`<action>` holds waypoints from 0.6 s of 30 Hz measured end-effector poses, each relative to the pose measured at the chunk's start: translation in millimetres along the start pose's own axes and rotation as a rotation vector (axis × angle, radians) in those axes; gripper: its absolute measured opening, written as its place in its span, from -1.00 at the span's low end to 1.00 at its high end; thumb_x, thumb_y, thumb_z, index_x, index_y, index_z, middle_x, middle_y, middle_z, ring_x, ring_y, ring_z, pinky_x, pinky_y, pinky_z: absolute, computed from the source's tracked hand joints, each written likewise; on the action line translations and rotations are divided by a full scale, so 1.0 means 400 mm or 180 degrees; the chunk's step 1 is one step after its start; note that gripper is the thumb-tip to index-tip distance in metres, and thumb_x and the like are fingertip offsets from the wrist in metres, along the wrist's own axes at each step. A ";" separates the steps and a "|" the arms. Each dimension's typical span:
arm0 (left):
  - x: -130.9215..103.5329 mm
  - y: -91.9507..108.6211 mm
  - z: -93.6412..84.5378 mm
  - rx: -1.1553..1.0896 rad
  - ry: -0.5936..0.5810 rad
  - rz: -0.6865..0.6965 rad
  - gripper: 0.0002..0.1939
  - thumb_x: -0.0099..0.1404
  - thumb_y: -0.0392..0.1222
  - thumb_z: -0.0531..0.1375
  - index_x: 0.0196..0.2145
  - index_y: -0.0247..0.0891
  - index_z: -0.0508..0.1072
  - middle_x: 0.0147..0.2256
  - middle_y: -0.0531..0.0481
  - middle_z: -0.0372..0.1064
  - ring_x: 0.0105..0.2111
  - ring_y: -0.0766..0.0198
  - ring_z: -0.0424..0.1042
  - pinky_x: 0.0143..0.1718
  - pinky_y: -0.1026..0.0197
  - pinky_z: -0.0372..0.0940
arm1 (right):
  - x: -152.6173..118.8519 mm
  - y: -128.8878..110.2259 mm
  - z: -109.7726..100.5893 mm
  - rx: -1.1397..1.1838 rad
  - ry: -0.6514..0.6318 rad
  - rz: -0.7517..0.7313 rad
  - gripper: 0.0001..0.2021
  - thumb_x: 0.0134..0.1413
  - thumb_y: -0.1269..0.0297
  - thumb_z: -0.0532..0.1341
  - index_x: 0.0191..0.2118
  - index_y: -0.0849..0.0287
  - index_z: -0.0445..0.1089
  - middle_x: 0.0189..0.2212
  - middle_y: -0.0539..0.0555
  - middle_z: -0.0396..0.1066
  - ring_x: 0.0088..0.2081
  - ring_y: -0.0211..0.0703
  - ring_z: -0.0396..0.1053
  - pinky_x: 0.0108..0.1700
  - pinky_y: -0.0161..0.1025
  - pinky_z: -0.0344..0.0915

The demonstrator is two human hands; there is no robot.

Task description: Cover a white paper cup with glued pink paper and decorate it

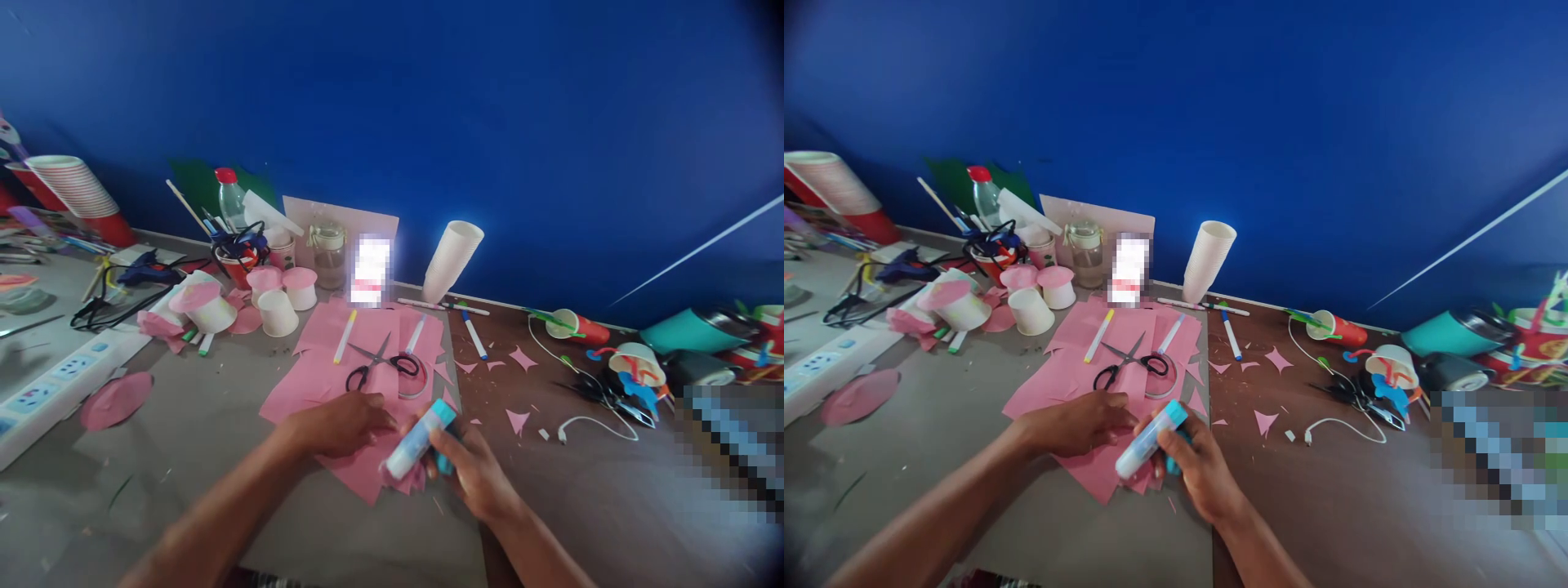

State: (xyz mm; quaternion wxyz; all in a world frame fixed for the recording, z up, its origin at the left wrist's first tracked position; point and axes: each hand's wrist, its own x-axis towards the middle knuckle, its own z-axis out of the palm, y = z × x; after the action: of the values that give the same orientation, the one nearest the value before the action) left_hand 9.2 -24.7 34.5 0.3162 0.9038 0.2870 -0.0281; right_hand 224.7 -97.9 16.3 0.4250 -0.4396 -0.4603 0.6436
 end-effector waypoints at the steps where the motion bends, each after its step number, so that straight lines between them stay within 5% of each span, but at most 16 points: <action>1: 0.000 -0.003 0.002 0.0022 -0.0020 -0.0015 -0.67 0.37 -0.33 0.17 0.06 -0.16 0.50 -0.02 -0.12 0.47 -0.03 0.11 0.47 0.01 0.17 0.33 | 0.004 -0.001 -0.008 0.0004 0.0153 -0.0078 -0.56 0.09 -0.17 0.32 -0.28 0.17 0.45 -0.39 0.08 0.50 -0.57 -0.27 0.28 -0.48 -0.28 0.27; 6: 0.002 -0.010 0.006 -0.0144 -0.0009 0.0110 -0.66 0.38 -0.33 0.16 0.07 -0.15 0.50 0.01 -0.09 0.51 0.05 0.08 0.44 0.08 0.15 0.30 | 0.010 0.009 -0.023 -0.0510 0.0216 -0.0294 -0.57 0.13 -0.16 0.29 -0.23 0.16 0.47 -0.49 0.02 0.44 -0.55 -0.23 0.30 -0.45 -0.27 0.29; 12: 0.002 -0.008 0.003 -0.0056 -0.0031 0.0009 -0.76 0.38 -0.30 0.13 -0.08 -0.17 0.53 -0.13 -0.07 0.46 -0.12 0.13 0.48 -0.11 0.21 0.32 | -0.003 0.020 0.000 -0.1331 0.0069 -0.0579 -0.65 0.17 -0.05 0.28 -0.15 0.15 0.45 -0.31 0.09 0.51 -0.32 -0.11 0.42 -0.23 -0.21 0.37; 18: -0.002 -0.006 -0.001 -0.0105 0.0008 0.0135 -0.81 0.36 -0.32 0.13 -0.16 -0.17 0.53 -0.19 -0.03 0.44 -0.17 0.17 0.46 -0.16 0.25 0.30 | -0.007 0.015 0.016 -0.0464 -0.0527 0.0085 -0.60 0.12 -0.14 0.31 -0.22 0.13 0.37 -0.52 -0.07 0.38 -0.56 -0.27 0.28 -0.47 -0.31 0.26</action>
State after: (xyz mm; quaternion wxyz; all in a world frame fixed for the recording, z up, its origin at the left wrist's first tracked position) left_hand 7.4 -23.4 33.6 0.3312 0.9044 0.2686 -0.0155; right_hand 218.5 -103.3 12.2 0.3439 -0.4207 -0.5335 0.6482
